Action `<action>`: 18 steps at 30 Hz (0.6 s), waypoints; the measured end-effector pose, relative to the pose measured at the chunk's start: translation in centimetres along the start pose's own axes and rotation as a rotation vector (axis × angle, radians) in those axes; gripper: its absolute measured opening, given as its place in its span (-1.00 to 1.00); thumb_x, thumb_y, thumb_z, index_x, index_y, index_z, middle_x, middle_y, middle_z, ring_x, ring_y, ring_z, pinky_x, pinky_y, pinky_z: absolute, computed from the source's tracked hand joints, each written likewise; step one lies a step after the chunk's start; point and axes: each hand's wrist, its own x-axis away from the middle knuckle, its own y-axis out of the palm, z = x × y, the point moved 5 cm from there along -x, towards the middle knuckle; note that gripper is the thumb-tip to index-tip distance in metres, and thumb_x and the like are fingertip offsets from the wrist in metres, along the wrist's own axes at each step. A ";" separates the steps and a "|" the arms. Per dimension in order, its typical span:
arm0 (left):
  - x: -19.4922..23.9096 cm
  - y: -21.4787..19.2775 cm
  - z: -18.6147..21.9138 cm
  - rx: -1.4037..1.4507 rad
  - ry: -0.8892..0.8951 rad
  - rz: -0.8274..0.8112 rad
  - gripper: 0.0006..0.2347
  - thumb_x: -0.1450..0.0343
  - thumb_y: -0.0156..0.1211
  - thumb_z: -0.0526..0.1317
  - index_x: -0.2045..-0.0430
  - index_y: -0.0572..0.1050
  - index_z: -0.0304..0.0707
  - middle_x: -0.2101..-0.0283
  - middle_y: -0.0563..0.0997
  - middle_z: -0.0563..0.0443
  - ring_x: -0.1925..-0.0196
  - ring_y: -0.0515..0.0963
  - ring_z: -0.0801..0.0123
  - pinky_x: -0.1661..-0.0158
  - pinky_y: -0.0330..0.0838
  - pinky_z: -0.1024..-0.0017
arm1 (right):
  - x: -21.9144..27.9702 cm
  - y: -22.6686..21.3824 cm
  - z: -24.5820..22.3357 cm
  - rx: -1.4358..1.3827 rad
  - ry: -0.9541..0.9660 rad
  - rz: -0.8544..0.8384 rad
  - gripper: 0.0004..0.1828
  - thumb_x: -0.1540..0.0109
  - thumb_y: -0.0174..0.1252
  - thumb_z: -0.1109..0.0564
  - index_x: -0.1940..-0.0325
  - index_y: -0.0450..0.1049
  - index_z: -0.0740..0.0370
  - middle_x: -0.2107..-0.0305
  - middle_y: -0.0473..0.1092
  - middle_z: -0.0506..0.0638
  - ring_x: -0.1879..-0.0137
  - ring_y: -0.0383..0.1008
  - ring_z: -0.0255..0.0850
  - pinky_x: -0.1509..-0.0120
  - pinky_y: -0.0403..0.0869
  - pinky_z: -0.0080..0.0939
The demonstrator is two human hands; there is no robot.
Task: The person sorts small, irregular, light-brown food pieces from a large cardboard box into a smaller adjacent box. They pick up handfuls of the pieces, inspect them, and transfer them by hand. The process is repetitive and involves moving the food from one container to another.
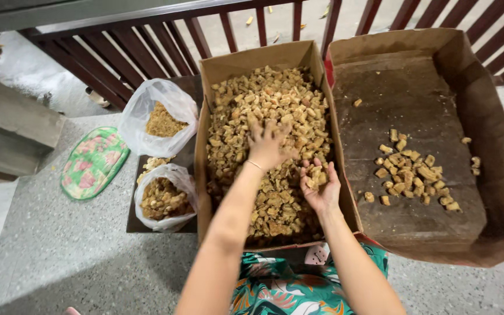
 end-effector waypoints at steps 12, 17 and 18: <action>10.4 9.3 -1.4 0.092 -0.078 -0.058 -0.43 -0.34 0.31 0.05 -0.28 0.30 0.16 -0.41 0.18 -0.19 -0.45 0.09 -0.20 -0.18 0.31 -0.31 | 0.9 1.5 0.8 -0.031 -0.031 0.067 -0.59 -0.42 0.04 -0.24 -0.03 0.46 0.12 0.05 0.50 0.09 -0.10 0.52 0.06 -0.11 0.55 0.02; 12.3 6.2 -3.1 0.253 -0.036 0.041 -0.46 -0.42 0.36 -0.10 -0.31 0.27 0.06 -0.16 0.41 -0.30 -0.30 0.25 -0.30 -0.17 0.29 -0.21 | 1.5 3.4 1.4 0.005 -0.011 0.045 -0.55 -0.36 -0.04 -0.27 -0.09 0.45 0.06 0.00 0.48 0.03 -0.18 0.44 0.04 -0.26 0.46 0.16; 12.4 5.5 -3.6 0.452 -0.106 -0.019 -0.44 -0.44 0.28 -0.09 -0.35 0.21 0.02 -0.02 0.49 -0.29 -0.14 0.39 -0.16 -0.08 0.39 -0.01 | 1.4 3.7 1.6 0.002 -0.006 0.054 -0.54 -0.36 -0.05 -0.28 -0.12 0.44 0.04 -0.02 0.47 0.01 -0.20 0.42 0.03 -0.29 0.44 0.17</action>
